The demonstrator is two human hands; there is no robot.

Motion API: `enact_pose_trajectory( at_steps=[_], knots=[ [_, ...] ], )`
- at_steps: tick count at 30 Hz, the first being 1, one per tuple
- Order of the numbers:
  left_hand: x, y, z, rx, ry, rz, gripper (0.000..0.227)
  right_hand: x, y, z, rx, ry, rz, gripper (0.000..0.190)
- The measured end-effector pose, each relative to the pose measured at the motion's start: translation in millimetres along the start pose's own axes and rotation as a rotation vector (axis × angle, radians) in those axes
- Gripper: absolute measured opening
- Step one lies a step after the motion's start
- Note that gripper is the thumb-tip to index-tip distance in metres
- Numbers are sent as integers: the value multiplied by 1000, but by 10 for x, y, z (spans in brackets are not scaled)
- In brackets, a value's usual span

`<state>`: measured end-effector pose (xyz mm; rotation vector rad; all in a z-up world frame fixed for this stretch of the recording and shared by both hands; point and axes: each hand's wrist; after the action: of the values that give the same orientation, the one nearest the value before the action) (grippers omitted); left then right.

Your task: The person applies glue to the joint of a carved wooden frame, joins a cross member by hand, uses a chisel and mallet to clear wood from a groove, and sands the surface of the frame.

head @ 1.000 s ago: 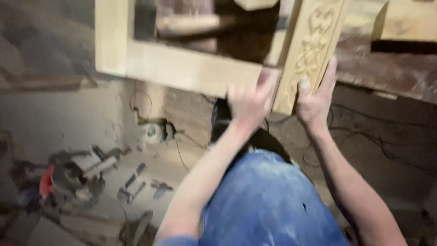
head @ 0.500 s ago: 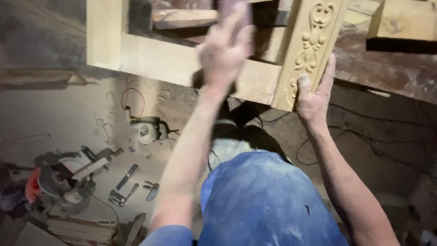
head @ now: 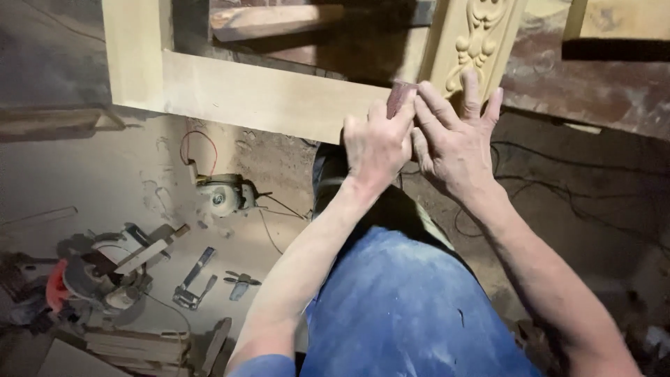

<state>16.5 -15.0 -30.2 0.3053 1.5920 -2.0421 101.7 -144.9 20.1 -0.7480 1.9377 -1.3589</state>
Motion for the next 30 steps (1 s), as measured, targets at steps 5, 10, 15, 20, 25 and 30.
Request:
enact_pose_trajectory(
  at_steps=[5,10,15,20,25,30],
  knots=[
    [116,-448,66,123,61,16,39,179,-258,-306,177,-20,-79,53],
    [-10,-148,48,-24,78,66,42,66,-125,-80,73,-21,-64,52],
    [74,-582,66,100,103,32,39,344,-126,-207,163,-46,-159,58],
    [90,-206,43,33,116,97,42,148,-140,-120,124,-43,-117,58],
    [-38,-444,68,106,101,17,35,287,-66,-127,141,-26,-206,57],
    [-9,-384,43,49,148,86,35,173,-183,-193,203,-60,-109,60]
  ],
)
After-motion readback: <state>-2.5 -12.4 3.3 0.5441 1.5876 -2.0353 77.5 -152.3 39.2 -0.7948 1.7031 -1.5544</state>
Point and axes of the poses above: each hand's wrist, its own x-axis away from the middle knuckle, its own y-axis out of the palm, z = x × y, and after that the axes turned 10 degrees about y, right-handed
